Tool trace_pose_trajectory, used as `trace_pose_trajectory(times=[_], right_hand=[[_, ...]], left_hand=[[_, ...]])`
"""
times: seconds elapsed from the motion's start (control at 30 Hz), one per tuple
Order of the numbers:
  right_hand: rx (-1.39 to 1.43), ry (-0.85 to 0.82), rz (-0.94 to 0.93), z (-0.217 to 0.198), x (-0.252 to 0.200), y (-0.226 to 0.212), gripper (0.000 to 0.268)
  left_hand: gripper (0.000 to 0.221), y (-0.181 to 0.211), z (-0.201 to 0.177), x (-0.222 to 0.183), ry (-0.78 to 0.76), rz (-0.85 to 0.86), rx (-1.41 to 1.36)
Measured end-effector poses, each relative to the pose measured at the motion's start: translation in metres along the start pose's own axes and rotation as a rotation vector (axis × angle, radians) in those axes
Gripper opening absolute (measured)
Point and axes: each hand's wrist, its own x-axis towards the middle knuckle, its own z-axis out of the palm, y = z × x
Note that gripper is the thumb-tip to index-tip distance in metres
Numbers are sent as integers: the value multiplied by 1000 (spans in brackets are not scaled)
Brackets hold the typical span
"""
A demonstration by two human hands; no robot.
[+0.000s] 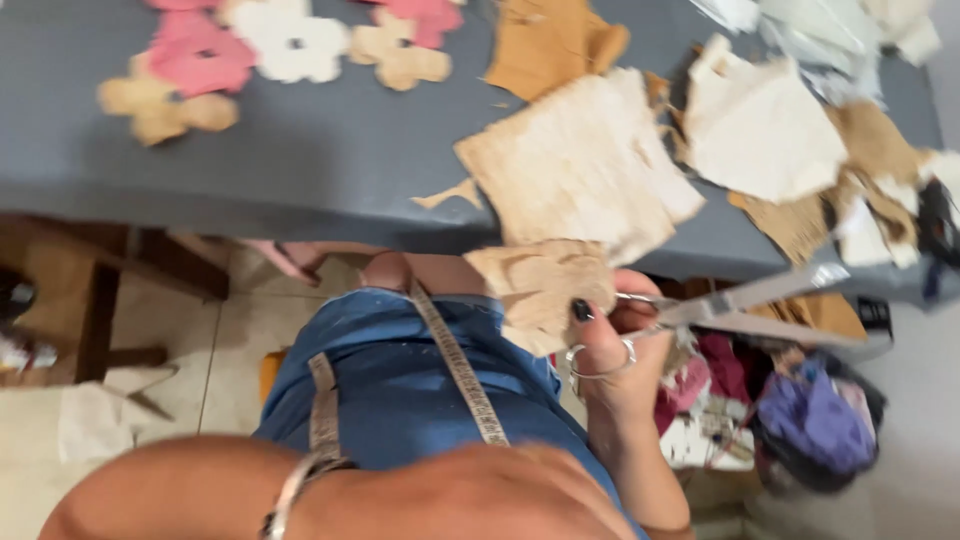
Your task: Cutting out flower-shaped pieces from beige fabric using scissors on a work table.
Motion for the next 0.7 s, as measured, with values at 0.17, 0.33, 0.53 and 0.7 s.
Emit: trace_pose_trajectory(times=[0.17,0.33,0.53,0.7], right_hand=[[120,-45,-29,1,4,5,37],[202,-77,-98,-3,7,17,39],[256,-91,-125,-5,8,26,41],[260,-111,-119,-8,7,30,41]], left_hand=[[32,13,5,9,68,49,156],[29,26,-5,9,104,81,262],[27,42,-18,17,106,124,411],[27,62,-31,13,114,176,584]])
